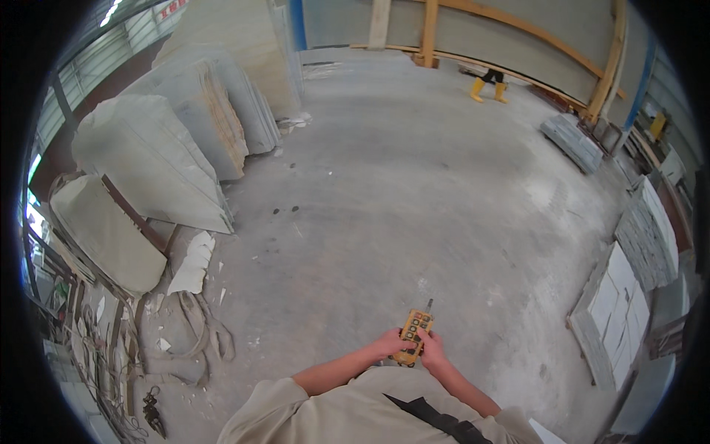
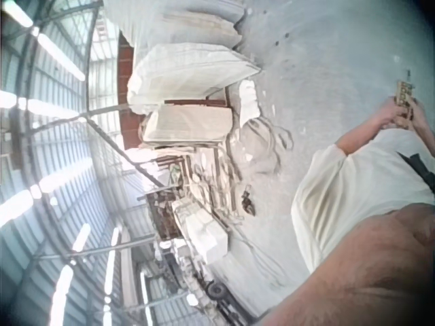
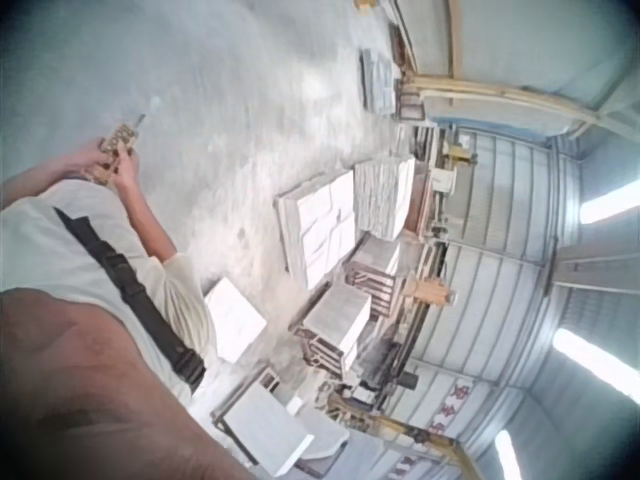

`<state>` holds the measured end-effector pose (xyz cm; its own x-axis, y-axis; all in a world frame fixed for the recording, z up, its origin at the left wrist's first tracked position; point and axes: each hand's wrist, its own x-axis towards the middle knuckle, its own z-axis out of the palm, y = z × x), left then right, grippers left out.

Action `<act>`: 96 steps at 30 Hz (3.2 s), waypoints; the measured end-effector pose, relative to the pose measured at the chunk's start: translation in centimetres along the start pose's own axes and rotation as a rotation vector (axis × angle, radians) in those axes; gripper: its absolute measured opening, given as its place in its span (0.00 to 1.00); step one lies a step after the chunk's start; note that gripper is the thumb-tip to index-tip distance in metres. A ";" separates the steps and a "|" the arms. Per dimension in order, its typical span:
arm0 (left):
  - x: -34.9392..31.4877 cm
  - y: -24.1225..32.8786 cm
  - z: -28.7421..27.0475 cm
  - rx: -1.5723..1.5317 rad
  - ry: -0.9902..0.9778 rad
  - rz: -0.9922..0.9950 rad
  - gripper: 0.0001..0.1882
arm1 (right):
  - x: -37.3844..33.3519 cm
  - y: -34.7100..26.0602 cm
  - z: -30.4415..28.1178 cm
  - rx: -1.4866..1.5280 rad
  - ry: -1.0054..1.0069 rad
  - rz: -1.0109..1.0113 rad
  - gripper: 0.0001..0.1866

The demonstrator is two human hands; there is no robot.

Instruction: The person operates a remote control to maneuver a crane, lifting and moving large stone slabs within a warehouse. They walk around the area, guiding the crane and coordinating with another worker who assists with positioning the slabs.

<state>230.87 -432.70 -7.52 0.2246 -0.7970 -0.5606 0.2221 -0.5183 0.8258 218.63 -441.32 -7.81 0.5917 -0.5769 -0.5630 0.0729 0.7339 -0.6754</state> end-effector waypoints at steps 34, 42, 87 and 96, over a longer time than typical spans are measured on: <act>25.4 19.9 -14.5 -0.127 0.009 0.100 0.26 | 28.3 -18.0 10.8 0.028 0.014 -0.094 0.18; 29.3 24.2 -15.1 -0.123 -0.137 -0.005 0.26 | 32.5 -18.9 10.1 0.145 0.103 -0.088 0.19; 69.3 49.0 -15.1 -0.129 -0.373 0.167 0.34 | 60.6 -51.8 6.7 0.010 -0.039 -0.121 0.21; 75.7 55.8 -15.1 -0.229 -0.229 0.166 0.29 | 68.2 -59.8 6.6 -0.143 -0.093 -0.133 0.28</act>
<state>274.58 -517.27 -4.82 0.0629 -0.9265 -0.3709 0.4130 -0.3142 0.8548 259.94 -522.22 -2.65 0.6563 -0.6250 -0.4227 0.0441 0.5911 -0.8054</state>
